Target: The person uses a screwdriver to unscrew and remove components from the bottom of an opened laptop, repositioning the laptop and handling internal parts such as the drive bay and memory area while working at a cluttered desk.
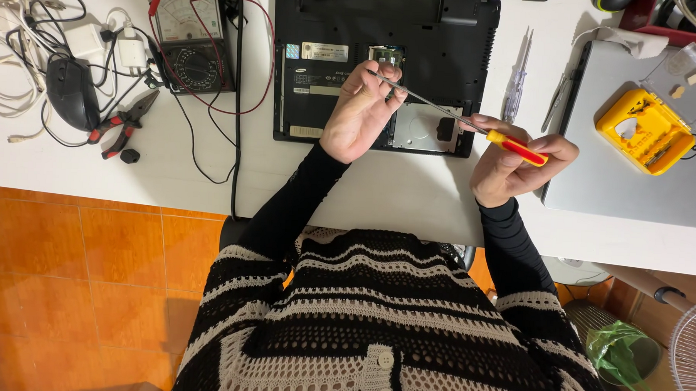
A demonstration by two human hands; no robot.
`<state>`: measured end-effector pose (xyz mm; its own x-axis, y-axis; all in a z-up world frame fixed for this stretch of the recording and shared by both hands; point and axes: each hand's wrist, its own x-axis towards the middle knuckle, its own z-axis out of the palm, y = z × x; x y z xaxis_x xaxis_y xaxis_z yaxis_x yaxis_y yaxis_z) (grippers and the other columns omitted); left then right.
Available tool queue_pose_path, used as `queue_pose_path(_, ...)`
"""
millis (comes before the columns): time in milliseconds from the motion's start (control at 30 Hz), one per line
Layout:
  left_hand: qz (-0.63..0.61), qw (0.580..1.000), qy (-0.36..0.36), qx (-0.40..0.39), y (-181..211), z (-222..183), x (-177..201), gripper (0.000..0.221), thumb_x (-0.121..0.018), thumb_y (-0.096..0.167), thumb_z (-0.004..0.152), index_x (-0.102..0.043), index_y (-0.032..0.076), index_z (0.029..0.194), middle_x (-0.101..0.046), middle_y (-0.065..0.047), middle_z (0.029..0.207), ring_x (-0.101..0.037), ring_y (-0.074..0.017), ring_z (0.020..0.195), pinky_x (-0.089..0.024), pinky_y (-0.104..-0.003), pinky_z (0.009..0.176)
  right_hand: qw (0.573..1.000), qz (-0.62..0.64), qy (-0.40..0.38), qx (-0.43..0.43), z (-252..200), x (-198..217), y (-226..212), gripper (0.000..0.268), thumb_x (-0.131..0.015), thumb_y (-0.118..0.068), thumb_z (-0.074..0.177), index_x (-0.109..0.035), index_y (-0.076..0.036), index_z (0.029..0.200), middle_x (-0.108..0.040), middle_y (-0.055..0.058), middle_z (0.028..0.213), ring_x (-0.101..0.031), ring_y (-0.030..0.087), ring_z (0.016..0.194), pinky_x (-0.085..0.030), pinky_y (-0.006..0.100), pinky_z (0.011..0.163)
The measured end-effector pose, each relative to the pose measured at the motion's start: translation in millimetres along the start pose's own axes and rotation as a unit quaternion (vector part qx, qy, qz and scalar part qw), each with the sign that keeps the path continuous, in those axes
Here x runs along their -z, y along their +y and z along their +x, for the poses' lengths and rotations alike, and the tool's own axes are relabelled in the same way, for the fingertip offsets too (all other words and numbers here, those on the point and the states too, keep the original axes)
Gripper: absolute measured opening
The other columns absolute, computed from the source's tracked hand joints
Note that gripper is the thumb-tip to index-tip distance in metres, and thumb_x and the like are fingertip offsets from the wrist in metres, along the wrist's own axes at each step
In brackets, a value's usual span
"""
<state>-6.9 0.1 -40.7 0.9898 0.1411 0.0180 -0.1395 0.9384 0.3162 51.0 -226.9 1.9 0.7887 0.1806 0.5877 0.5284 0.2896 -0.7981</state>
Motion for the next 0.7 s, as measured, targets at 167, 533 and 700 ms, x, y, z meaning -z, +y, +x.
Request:
queue_pose_path(167, -0.003, 1.000, -0.007, 0.001, -1, 0, -1, 0.006, -0.064, 0.020, 0.109, -0.070, 0.020, 0.111, -0.062, 0.002, 0.120, -0.052, -0.0142, 0.122, -0.043, -0.037, 0.106, 1.000, -0.006, -0.003, 0.008, 3, -2, -2, 0.043, -0.059, -0.034, 0.110, -0.025, -0.010, 0.119, -0.051, 0.014, 0.114, -0.077, 0.039, 0.093, -0.064, 0.057, 0.079)
queue_pose_path(533, 0.061, 0.997, 0.001, -0.040, 8, 0, -3, 0.013, -0.064, 0.019, 0.111, -0.070, 0.012, 0.120, -0.066, -0.003, 0.116, -0.056, -0.0158, 0.112, -0.045, -0.037, 0.105, 0.993, 0.004, -0.107, 0.040, 80, -36, -58, 0.038, -0.062, -0.021, 0.106, -0.028, -0.010, 0.118, -0.070, 0.025, 0.105, -0.075, 0.036, 0.098, -0.067, 0.056, 0.084)
queue_pose_path(700, 0.033, 0.999, -0.017, -0.016, 16, -6, -17, 0.014, -0.063, 0.022, 0.109, -0.066, 0.013, 0.119, -0.066, -0.002, 0.118, -0.057, -0.0144, 0.116, -0.044, -0.037, 0.106, 0.977, 0.015, -0.183, 0.111, 122, -64, -83, 0.036, -0.067, -0.001, 0.111, -0.033, -0.004, 0.124, -0.066, 0.025, 0.112, -0.076, 0.040, 0.107, -0.065, 0.048, 0.087)
